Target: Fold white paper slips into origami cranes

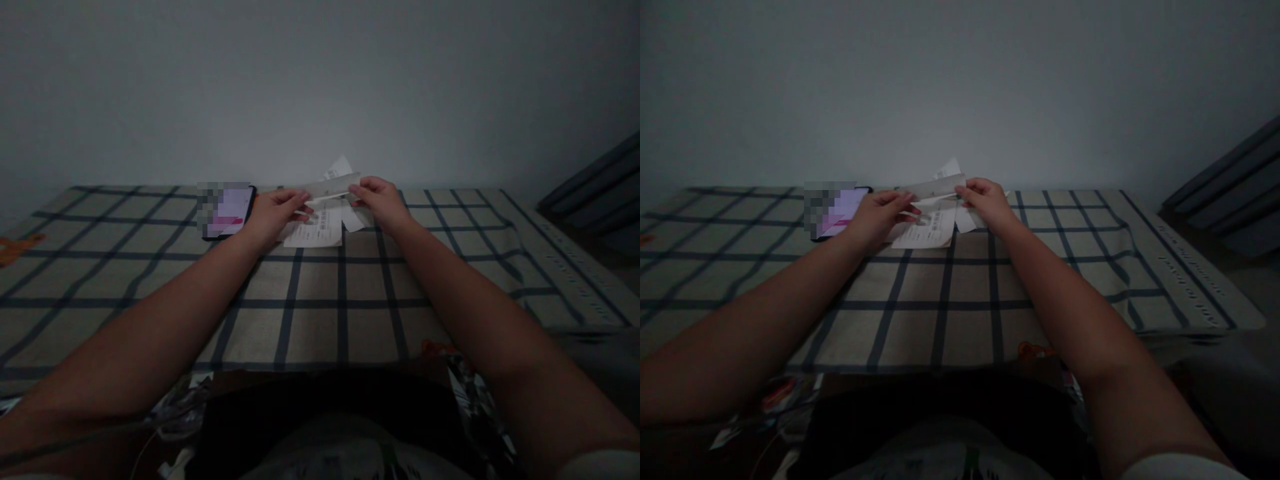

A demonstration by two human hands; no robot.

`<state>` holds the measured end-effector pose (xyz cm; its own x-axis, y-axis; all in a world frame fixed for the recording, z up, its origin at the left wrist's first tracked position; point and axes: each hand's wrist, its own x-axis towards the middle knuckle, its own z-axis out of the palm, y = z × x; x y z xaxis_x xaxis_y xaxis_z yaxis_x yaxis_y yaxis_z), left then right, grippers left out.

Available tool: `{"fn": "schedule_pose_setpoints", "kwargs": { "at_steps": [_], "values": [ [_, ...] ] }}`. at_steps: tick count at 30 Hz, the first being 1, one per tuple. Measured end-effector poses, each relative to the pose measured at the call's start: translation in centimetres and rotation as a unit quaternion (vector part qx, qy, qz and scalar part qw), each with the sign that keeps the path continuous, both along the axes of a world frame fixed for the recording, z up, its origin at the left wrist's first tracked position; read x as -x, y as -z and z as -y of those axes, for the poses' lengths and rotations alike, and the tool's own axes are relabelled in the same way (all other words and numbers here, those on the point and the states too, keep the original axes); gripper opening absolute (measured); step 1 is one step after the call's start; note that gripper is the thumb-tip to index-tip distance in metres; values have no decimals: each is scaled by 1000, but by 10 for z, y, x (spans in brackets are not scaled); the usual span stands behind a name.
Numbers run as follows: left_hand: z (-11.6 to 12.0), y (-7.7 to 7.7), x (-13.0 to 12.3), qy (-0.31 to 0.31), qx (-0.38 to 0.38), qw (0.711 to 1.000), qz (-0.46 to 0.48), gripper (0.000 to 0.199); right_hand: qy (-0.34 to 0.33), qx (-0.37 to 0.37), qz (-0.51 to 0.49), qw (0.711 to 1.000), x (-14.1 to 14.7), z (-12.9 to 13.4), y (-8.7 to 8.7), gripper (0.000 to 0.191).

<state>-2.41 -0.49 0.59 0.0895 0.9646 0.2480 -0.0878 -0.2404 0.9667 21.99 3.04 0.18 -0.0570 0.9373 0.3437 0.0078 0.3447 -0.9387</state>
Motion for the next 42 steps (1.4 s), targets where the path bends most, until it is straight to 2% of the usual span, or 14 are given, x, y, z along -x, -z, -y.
{"fn": "schedule_pose_setpoints", "kwargs": {
  "at_steps": [5, 11, 16, 20, 24, 27, 29, 32, 36, 42],
  "values": [
    [-3, -2, -2, -25, 45, 998, 27, 28, -9, 22, -19, 1000, 2, -1, 3, 21],
    [2, -7, -3, 5, 71, 997, 14, 27, -11, 37, -45, 998, 4, 0, 0, 20],
    [-1, -2, -2, -41, 55, 998, -4, 26, -37, 52, -29, 998, 3, 3, -2, 26],
    [-5, 2, 1, -58, 13, 998, -11, 29, -30, 59, -28, 997, 5, 3, -1, 27],
    [-1, -1, 0, -24, -6, 1000, 0, 28, -52, 68, -65, 994, 7, 3, 0, 23],
    [2, -3, -3, 28, 44, 998, 23, 43, -56, 69, -71, 993, 8, 3, -1, 21],
    [3, -3, -5, 53, 83, 995, 24, 38, -56, 73, -60, 994, 9, 4, -1, 19],
    [3, 0, -6, 45, 92, 995, 19, 25, -48, 81, -49, 994, 10, 3, 0, 16],
    [-1, 7, -2, 20, 97, 995, -4, 27, -54, 75, -62, 994, 12, 3, 2, 16],
    [-10, 16, 4, 44, 119, 991, -45, 32, -67, 48, -48, 995, 13, 3, 2, 23]
  ]
}}
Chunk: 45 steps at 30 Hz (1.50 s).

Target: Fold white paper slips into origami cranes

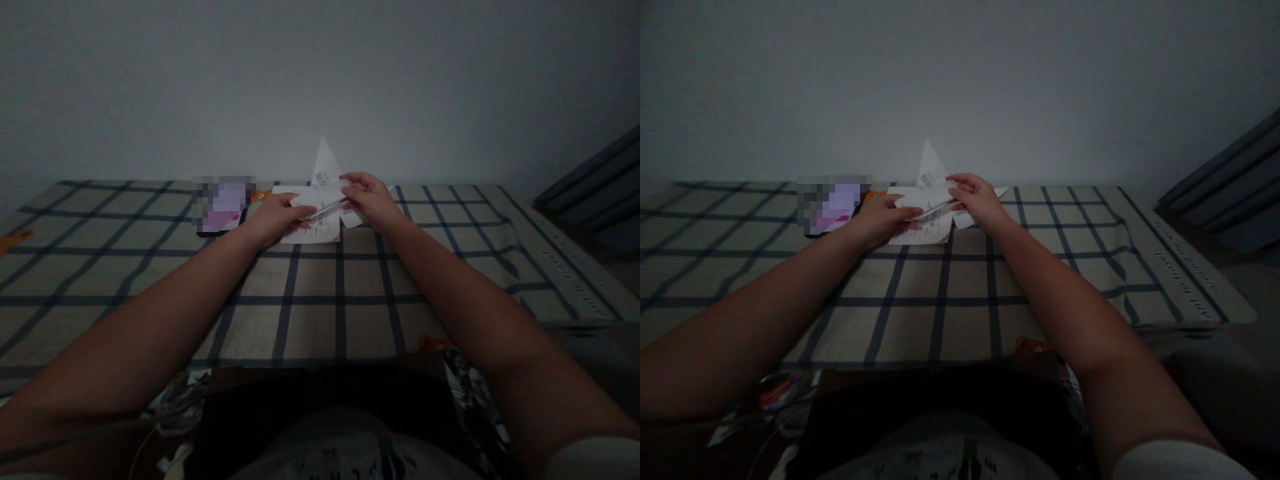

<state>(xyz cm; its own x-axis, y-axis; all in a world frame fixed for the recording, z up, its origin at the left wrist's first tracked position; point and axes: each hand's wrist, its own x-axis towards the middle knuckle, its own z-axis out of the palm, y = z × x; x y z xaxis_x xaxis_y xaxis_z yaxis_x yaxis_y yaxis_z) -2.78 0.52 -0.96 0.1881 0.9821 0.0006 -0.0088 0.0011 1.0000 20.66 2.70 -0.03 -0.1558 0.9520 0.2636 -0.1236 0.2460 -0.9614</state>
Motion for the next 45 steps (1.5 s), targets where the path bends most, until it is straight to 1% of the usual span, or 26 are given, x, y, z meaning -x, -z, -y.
{"fn": "schedule_pose_setpoints", "kwargs": {
  "at_steps": [2, 5, 8, 12, 16, 21, 25, 28, 30, 34, 37, 39, 42, 45],
  "values": [
    [1, -2, -1, 11, 6, 1000, 9, 29, 5, -16, 8, 1000, -1, -1, 0, 26],
    [7, -10, -5, 25, 12, 998, 51, 19, 15, -38, 19, 999, -3, -5, 2, 30],
    [13, -15, -8, 27, 19, 998, 57, 17, 18, -53, 24, 998, -5, -8, 4, 36],
    [13, -13, -8, 40, 25, 997, 58, 15, 10, -57, 30, 998, -7, -11, 7, 40],
    [11, -9, -8, 46, 32, 995, 79, 26, 5, -50, 14, 999, -6, -9, 6, 42],
    [10, -8, -7, 44, 32, 996, 71, 27, 28, -39, 20, 999, -4, -2, 0, 39],
    [10, -8, -6, 62, 38, 996, 42, 26, 47, -29, 42, 998, -4, 3, -7, 37],
    [12, -9, -6, 76, 34, 996, 36, 25, 45, -27, 49, 997, -3, 7, -10, 36],
    [14, -10, -6, 78, 26, 996, 34, 30, 35, -26, 52, 998, -1, 10, -11, 35],
    [14, -10, -6, 55, 22, 998, 28, 37, 20, -28, 42, 999, 3, 13, -10, 36],
    [16, -12, -8, 24, 14, 999, 38, 37, 10, -16, 15, 1000, 6, 12, -9, 38],
    [18, -15, -9, 2, 4, 999, 43, 35, -3, 6, 4, 1000, 7, 11, -8, 39],
    [19, -16, -9, -15, -10, 999, 36, 29, -39, 39, 13, 998, 9, 11, -8, 32],
    [19, -13, -8, -11, -19, 1000, 5, 28, -62, 47, 30, 997, 12, 14, -9, 27]
  ]
}}
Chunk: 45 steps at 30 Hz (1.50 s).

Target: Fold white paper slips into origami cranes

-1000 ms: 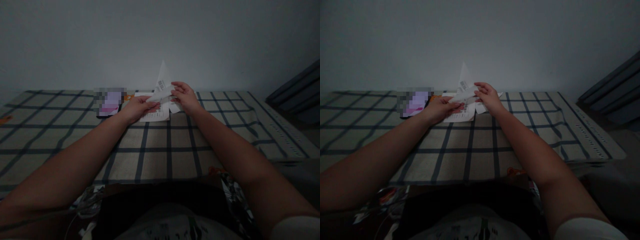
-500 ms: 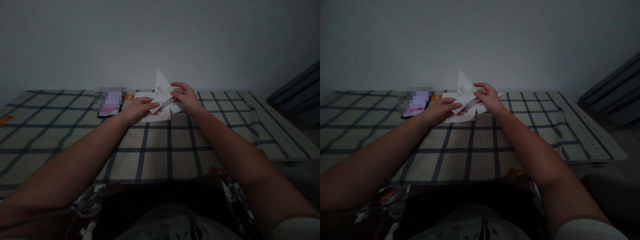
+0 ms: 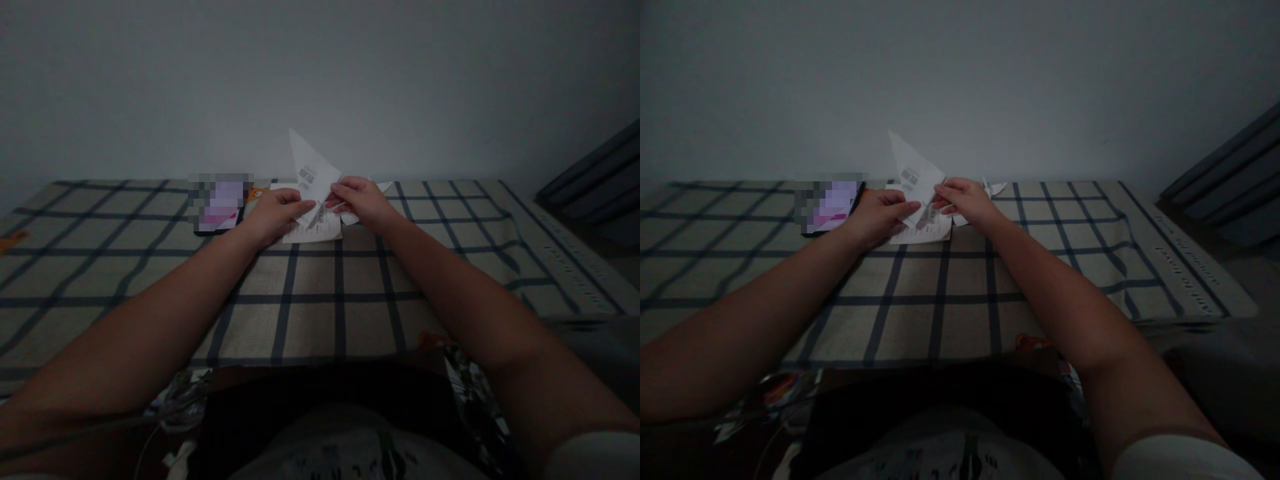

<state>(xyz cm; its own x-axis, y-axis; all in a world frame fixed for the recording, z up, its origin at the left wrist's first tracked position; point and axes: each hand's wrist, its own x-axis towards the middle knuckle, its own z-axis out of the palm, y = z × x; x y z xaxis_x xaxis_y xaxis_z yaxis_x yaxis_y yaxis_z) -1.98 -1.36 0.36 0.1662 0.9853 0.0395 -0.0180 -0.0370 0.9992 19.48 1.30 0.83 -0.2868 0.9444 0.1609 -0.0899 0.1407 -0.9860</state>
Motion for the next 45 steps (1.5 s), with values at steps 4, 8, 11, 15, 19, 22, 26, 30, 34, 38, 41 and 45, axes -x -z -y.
{"fn": "schedule_pose_setpoints", "kwargs": {
  "at_steps": [4, 8, 11, 15, 19, 22, 26, 30, 34, 38, 41, 45],
  "values": [
    [2, 3, -1, 26, 8, 999, -20, 29, -6, 7, 5, 1000, 2, 6, -4, 26],
    [7, 0, -5, 40, -8, 999, 13, 28, -26, 3, 13, 1000, 3, 9, -6, 28],
    [9, -3, -6, 26, -23, 999, 6, 21, -31, -3, 14, 999, 4, 9, -4, 27],
    [7, -1, -4, 15, -13, 1000, -17, 20, -35, -11, 12, 999, 4, 6, 0, 21],
    [4, 4, -3, 23, -25, 999, -8, 29, -42, -3, 16, 999, 4, 6, -1, 14],
    [4, 5, -2, 12, -25, 999, -31, 32, -44, 1, 15, 999, 4, 6, -2, 13],
    [6, 2, -2, 22, -30, 999, -35, 30, -45, 3, 8, 999, 3, 6, -1, 12],
    [6, 3, -1, 15, -34, 998, -54, 32, -45, 5, -3, 999, 3, 5, 1, 17],
    [4, 5, 1, -3, -42, 996, -78, 30, -35, -6, -16, 999, 3, 4, 2, 25],
    [5, 3, 0, 7, -47, 996, -70, 30, -21, -5, -5, 1000, 3, 4, 2, 28],
    [6, 1, 0, 15, -51, 996, -76, 31, -26, -4, -9, 1000, 3, 3, 2, 26],
    [4, 1, 1, 11, -54, 994, -92, 32, -28, -4, -14, 1000, 4, 2, 2, 27]
  ]
}}
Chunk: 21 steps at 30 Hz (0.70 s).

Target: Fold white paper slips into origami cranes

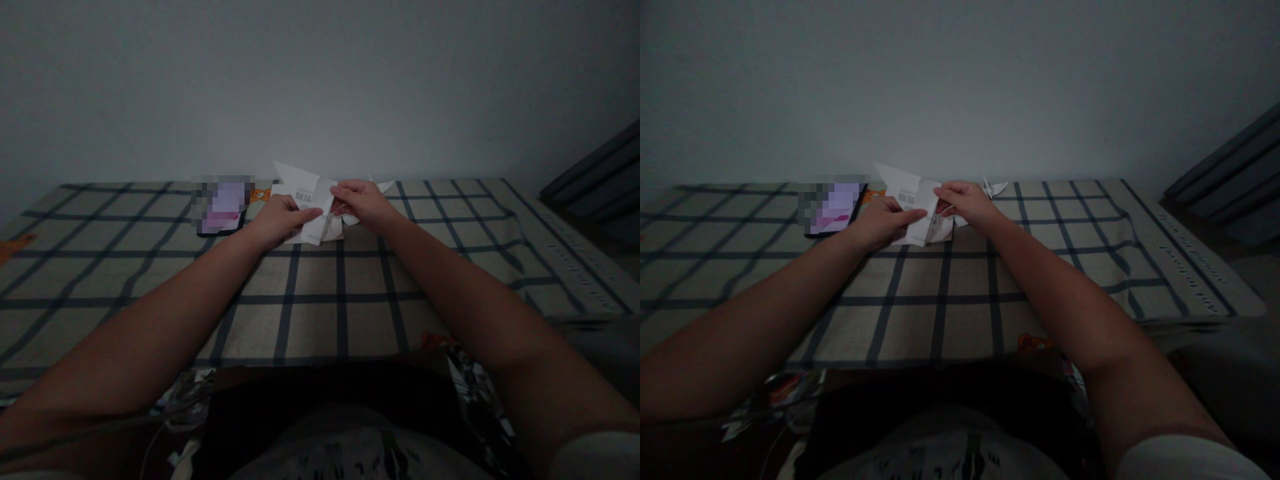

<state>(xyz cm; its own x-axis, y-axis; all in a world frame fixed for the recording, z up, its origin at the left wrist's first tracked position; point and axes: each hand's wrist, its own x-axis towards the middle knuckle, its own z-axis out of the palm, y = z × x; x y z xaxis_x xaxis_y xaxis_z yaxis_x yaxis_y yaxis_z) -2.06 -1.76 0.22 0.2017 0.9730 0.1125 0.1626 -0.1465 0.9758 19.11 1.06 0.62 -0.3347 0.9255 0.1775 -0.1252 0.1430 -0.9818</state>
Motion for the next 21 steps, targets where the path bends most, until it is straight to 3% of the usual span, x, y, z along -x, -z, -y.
{"fn": "schedule_pose_setpoints", "kwargs": {
  "at_steps": [13, 21],
  "values": [
    [-1, 2, -1, 17, -5, 1000, 8, 32, 50, 22, 6, 998, 4, 5, -5, 35],
    [1, 2, -4, 21, 6, 996, 81, 40, 0, 23, 50, 999, 0, 5, -5, 23]
  ]
}}
